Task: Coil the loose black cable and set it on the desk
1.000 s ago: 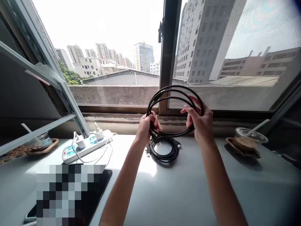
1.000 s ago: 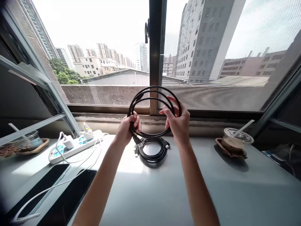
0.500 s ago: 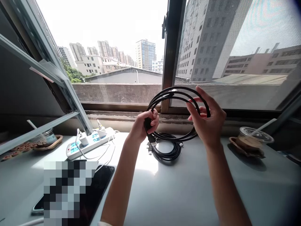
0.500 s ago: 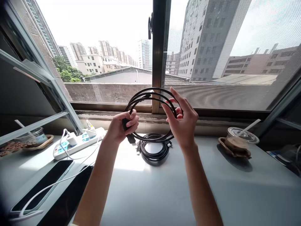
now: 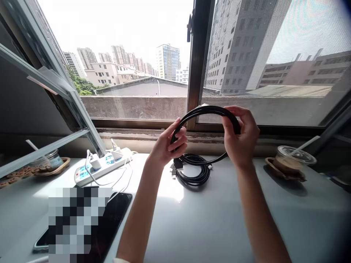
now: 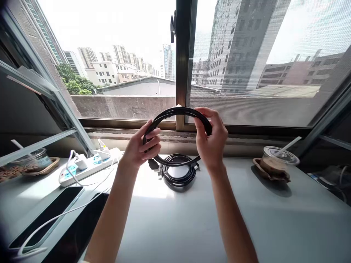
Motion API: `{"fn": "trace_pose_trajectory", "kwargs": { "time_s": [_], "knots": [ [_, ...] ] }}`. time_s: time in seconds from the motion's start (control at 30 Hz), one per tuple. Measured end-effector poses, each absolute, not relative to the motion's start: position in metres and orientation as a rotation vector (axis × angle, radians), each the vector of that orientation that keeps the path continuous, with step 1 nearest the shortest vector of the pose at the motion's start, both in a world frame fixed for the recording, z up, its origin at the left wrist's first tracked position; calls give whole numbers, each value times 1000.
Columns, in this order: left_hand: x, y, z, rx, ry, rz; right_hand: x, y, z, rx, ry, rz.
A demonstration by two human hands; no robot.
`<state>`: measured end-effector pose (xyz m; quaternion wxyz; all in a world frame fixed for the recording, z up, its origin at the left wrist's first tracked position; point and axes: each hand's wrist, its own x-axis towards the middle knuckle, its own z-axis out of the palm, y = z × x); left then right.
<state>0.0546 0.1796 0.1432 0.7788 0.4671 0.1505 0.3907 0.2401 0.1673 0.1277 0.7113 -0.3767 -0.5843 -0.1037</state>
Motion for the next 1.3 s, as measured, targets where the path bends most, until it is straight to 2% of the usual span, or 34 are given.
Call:
{"fn": "trace_pose_trajectory", "kwargs": {
  "time_s": [0.1,0.23,0.53,0.7,0.9,1.3],
  "knots": [
    [54,179,144,977,306,869,241,170,129,-792,-1264,-302],
    [52,184,141,1010,298,935,239,168,130,-787,-1304,-236],
    [57,178,138,1200,352,844,232,154,133,-794,-1389,-193],
    [64,175,140,1258,453,999,232,156,130,-836,-1502,-269],
    [73,174,133,1397,542,1384,230,158,130,-891,-1477,-331],
    [62,164,141,2003,767,1525,228,145,137,-965,-1489,37]
  ]
}}
